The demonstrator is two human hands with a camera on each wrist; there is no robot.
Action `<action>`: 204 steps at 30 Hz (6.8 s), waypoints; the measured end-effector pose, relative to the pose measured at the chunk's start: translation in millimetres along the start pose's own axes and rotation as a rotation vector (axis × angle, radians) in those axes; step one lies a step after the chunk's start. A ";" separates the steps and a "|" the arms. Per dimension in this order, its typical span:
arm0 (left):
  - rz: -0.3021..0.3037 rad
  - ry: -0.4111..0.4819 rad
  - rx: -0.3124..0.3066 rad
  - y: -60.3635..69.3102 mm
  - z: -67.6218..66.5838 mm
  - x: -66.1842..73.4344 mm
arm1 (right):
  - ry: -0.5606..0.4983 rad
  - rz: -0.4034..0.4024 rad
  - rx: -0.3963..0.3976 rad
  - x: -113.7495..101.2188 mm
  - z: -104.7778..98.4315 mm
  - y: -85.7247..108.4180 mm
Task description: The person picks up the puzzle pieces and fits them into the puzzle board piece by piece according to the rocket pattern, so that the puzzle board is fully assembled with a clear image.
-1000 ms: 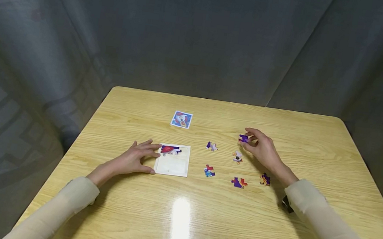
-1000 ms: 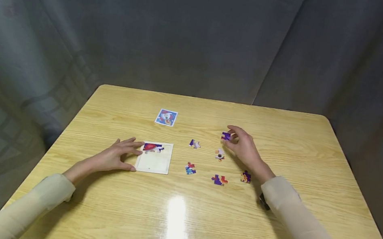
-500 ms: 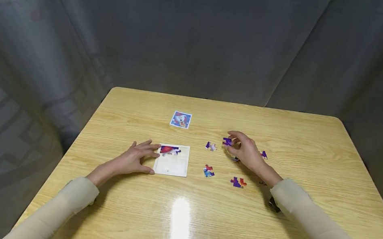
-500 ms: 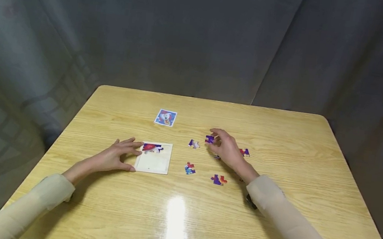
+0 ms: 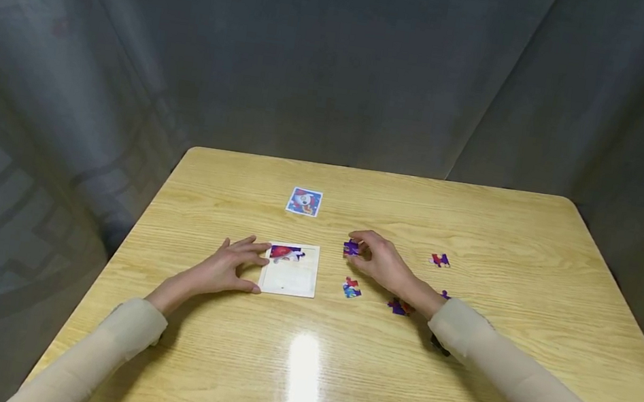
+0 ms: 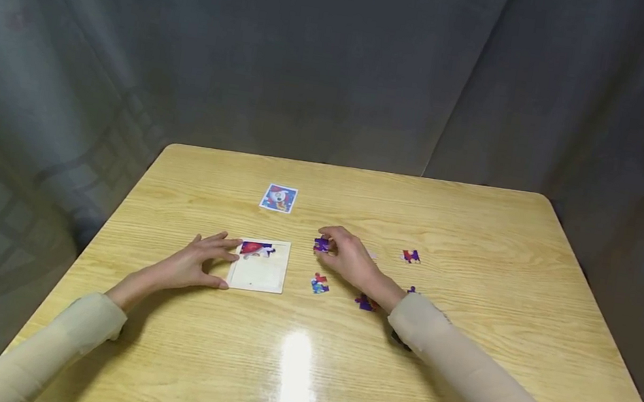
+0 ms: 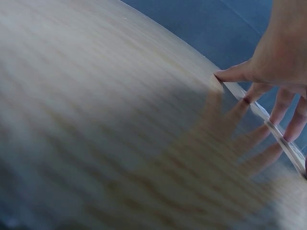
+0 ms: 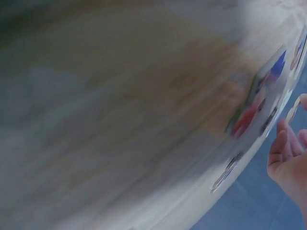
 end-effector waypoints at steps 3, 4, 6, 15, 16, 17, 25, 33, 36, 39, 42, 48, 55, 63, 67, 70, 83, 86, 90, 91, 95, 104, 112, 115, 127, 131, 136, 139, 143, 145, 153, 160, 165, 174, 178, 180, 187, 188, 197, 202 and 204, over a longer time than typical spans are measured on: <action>0.003 -0.002 0.000 -0.2 0.4 0.1 | -0.003 -0.013 0.008 -3.4 3.2 -2.0; 0.004 -0.002 0.001 -0.2 0.3 0.1 | -0.002 -0.018 0.008 -4.8 4.2 -2.8; 0.004 -0.006 0.001 -0.4 0.5 -0.2 | -0.001 -0.024 0.003 -7.2 6.7 -4.5; 0.006 0.002 0.003 -0.9 1.5 -0.6 | 0.007 -0.086 -0.035 -23.5 19.0 -12.8; 0.006 0.005 0.003 -0.9 1.5 -0.4 | 0.007 -0.100 -0.034 -25.2 20.3 -13.7; 0.005 0.007 0.003 -1.0 1.5 -0.2 | 0.007 -0.115 -0.034 -27.0 21.5 -14.6; 0.006 0.005 0.000 -2.7 2.0 1.6 | -0.021 -0.132 -0.027 -35.9 28.5 -22.5; -0.001 0.010 -0.003 -5.2 3.5 2.1 | 0.010 -0.126 -0.071 -45.0 40.7 -27.3; -0.004 0.011 -0.007 -5.9 4.7 2.3 | 0.041 -0.109 -0.106 -45.6 46.4 -27.5; -0.003 0.012 -0.009 -6.4 5.1 2.8 | 0.066 -0.094 -0.125 -45.1 50.6 -27.8; 0.000 0.011 -0.008 -7.0 4.9 3.5 | 0.072 -0.083 -0.122 -44.8 52.2 -27.8; -0.004 0.010 -0.011 -8.0 4.7 3.1 | 0.083 -0.072 -0.116 -45.2 54.8 -28.0; 0.002 0.012 -0.009 -5.9 4.3 4.2 | 0.142 -0.076 -0.128 -48.1 59.7 -29.3; 0.007 0.006 -0.002 -4.2 3.0 4.4 | 0.216 -0.175 -0.122 -58.3 61.6 -29.1; 0.007 0.007 -0.001 -2.6 2.4 4.2 | 0.229 -0.198 -0.120 -61.6 63.2 -29.5; 0.006 0.007 -0.001 -1.3 1.7 3.8 | 0.231 -0.202 -0.124 -63.5 64.8 -29.9; 0.000 0.005 -0.002 3.6 2.3 2.8 | 0.242 -0.143 -0.109 -56.7 42.6 -26.5; -0.002 0.002 0.003 3.9 1.4 3.1 | 0.252 -0.125 -0.050 -45.7 26.6 -21.9; 0.000 0.006 -0.002 2.2 1.6 3.6 | 0.217 -0.032 -0.006 -25.1 6.9 -13.1; 0.000 0.005 -0.006 1.4 1.8 3.7 | 0.205 -0.004 0.002 -19.7 2.7 -10.5; -0.004 -0.002 -0.014 -0.7 1.5 3.1 | 0.150 0.111 0.007 -1.4 -9.4 -0.6; 0.003 0.004 -0.008 -2.0 -0.5 5.6 | 0.146 0.211 -0.025 13.7 -7.9 7.8; -0.008 0.021 -0.008 -2.5 0.9 6.0 | 0.129 0.202 -0.009 11.9 -3.8 4.9; -0.009 0.026 -0.009 -2.7 1.4 6.0 | 0.128 0.212 0.004 11.9 -3.4 4.7; -0.010 0.021 -0.009 -2.9 3.3 7.0 | 0.221 0.165 0.099 4.2 -4.9 7.9; -0.006 0.018 -0.004 -3.3 2.8 7.1 | 0.252 0.140 0.101 2.6 -4.7 6.9; -0.002 0.017 0.002 -3.6 2.5 6.8 | 0.294 0.097 0.101 -0.1 -4.9 6.4; 0.001 0.015 0.004 -3.9 3.0 7.3 | 0.315 0.071 0.112 -0.9 -5.9 6.7; 0.002 0.015 0.001 -4.2 3.9 8.5 | 0.295 0.067 0.110 1.7 -6.7 7.8; 0.001 0.014 -0.003 -4.4 4.6 8.9 | 0.274 0.081 0.097 4.4 -6.6 8.6; -0.003 0.009 -0.010 -3.6 4.7 8.7 | 0.202 0.099 0.088 7.7 -8.3 11.4; 0.009 0.001 0.000 -2.3 2.2 11.2 | 0.147 0.090 0.083 3.5 -7.4 11.7; 0.028 -0.015 0.024 -1.3 0.4 13.3 | 0.116 0.077 0.093 -2.7 -7.8 11.9; 0.022 -0.018 0.019 -0.9 0.5 12.6 | 0.055 0.061 0.074 -13.2 -3.9 10.5; 0.015 -0.007 0.012 -1.0 1.3 11.2 | 0.042 0.017 0.086 -20.7 -3.7 7.6; 0.015 -0.006 0.010 -1.0 1.6 11.0 | 0.043 -0.006 0.097 -24.9 -4.0 6.1; 0.010 -0.011 0.002 -1.2 2.2 10.5 | 0.036 -0.039 0.107 -37.3 -5.9 0.4; 0.010 -0.012 0.003 -1.1 2.0 10.3 | 0.030 -0.044 0.106 -39.0 -5.6 -0.8; 0.007 -0.010 0.001 -0.7 1.7 10.3 | 0.001 -0.078 0.073 -54.7 6.9 -8.4; 0.008 -0.007 0.002 -1.0 1.8 10.9 | 0.006 -0.094 0.061 -60.9 12.4 -11.0; 0.010 -0.005 -0.001 -1.4 2.3 11.0 | -0.001 -0.098 0.060 -62.0 13.6 -11.4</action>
Point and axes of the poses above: each hand's wrist, its own y-axis away from the middle knuckle, its own z-axis out of the palm, x = y × z, the point moved 8 cm from there along -y, towards the middle knuckle, and after that the axes turned 3 degrees about -x, right-handed, at the moved point
